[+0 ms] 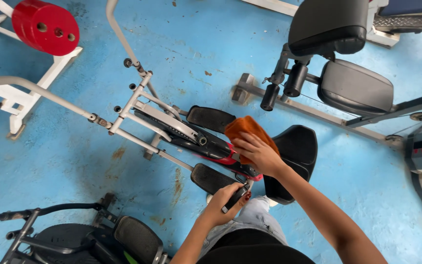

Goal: Cleaning and sanitizing the seat of an exercise machine using a spray bottle and a cloth.

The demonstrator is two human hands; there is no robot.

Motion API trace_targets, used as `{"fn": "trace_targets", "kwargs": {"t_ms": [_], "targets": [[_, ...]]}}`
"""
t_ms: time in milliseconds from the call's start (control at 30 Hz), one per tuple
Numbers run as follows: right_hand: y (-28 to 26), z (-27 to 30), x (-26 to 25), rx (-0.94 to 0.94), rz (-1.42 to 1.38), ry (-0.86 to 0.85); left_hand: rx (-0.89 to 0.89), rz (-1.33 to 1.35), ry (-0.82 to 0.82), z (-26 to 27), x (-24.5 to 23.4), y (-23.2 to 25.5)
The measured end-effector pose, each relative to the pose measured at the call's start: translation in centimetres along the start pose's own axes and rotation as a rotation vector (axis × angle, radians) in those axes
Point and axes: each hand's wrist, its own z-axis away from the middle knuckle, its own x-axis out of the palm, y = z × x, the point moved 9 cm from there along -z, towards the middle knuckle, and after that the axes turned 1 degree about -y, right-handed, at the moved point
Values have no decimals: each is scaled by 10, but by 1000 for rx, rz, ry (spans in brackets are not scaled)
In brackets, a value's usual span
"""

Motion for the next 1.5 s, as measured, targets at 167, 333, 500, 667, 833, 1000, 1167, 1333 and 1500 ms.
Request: {"fn": "trace_targets", "kwargs": {"t_ms": [167, 333, 500, 667, 833, 1000, 1167, 1333, 1500], "targets": [[70, -8, 21, 590, 121, -4, -78, 23, 31, 2, -6, -6], [65, -47, 44, 611, 138, -42, -105, -42, 3, 10, -1, -26], [16, -38, 17, 228, 328, 24, -74, -28, -34, 2, 3, -16], [35, -1, 1, 393, 155, 78, -81, 9, 19, -8, -4, -10], [86, -20, 31, 679, 3, -151, -80, 11, 36, -9, -2, -23], [51, -39, 20, 546, 60, 9, -122, -47, 21, -10, 2, -35], [11, -18, 10, 304, 122, 153, -65, 4, -8, -16, 3, -14], [-17, 55, -16, 397, 112, 128, -33, -49, 7, -21, 2, -12], [-48, 153, 4, 549, 21, -10, 18, -55, 11, -25, -2, -13]]}}
